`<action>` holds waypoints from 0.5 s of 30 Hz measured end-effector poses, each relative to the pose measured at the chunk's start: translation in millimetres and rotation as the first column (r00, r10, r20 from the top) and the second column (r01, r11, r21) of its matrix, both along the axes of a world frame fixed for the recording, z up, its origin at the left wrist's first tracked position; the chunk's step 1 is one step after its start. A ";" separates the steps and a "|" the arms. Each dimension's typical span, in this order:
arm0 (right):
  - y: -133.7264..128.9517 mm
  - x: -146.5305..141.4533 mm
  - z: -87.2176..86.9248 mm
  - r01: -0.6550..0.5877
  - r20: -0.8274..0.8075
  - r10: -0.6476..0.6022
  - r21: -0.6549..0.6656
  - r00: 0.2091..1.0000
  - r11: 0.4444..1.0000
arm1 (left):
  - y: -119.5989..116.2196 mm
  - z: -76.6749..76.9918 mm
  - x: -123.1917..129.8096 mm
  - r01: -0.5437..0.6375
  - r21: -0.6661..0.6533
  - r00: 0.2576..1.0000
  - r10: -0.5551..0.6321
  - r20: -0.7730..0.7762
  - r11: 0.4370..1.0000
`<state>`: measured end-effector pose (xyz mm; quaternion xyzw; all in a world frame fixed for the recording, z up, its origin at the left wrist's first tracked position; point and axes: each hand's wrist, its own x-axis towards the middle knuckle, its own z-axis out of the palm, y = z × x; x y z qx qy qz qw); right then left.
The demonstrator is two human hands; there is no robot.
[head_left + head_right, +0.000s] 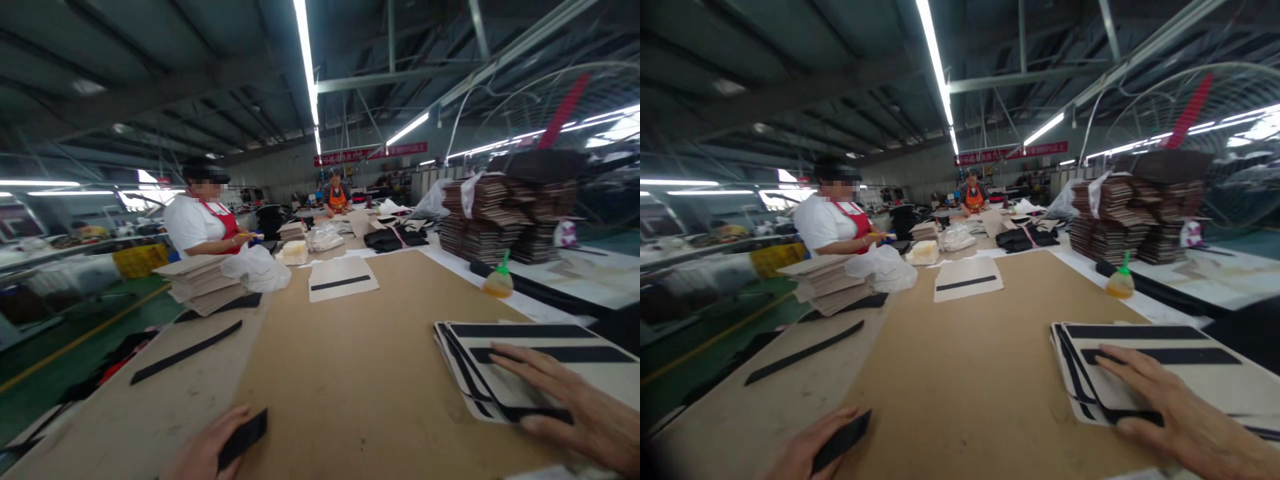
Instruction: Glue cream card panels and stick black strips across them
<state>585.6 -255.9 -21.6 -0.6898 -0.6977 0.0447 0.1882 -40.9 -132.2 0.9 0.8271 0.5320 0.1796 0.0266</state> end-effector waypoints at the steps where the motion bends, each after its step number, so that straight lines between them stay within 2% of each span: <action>1: 9.7 -5.3 5.3 -0.018 -0.019 0.018 0.005 1.000 1.000 | 1.4 9.2 6.3 0.002 -0.041 1.000 -0.003 -0.018 0.999; 4: 53.6 -38.4 39.5 -0.092 -0.058 0.089 -0.043 0.994 0.995 | 20.0 40.0 32.7 -0.001 -0.123 0.995 -0.011 -0.098 0.992; 6: 96.1 -68.3 65.4 -0.154 -0.066 0.149 -0.080 0.987 0.985 | 46.7 57.1 54.8 0.012 -0.133 0.981 -0.037 -0.190 0.991; 8: 146.8 -94.8 80.7 -0.184 -0.075 0.178 -0.091 0.981 0.979 | 83.3 66.6 78.6 0.011 -0.126 0.968 -0.042 -0.247 0.992; 9: 173.7 -104.8 82.6 -0.184 -0.075 0.178 -0.086 0.981 0.979 | 103.9 68.1 90.5 0.005 -0.117 0.967 -0.035 -0.251 0.993; 11: 226.7 -117.2 75.9 -0.147 -0.077 0.142 -0.072 0.987 0.987 | 146.5 65.1 113.7 -0.021 -0.102 0.966 -0.006 -0.259 0.995; 15: 312.9 -121.9 41.7 0.019 -0.064 -0.021 -0.025 0.998 0.999 | 221.3 45.3 153.1 -0.054 -0.101 0.968 0.028 -0.248 0.993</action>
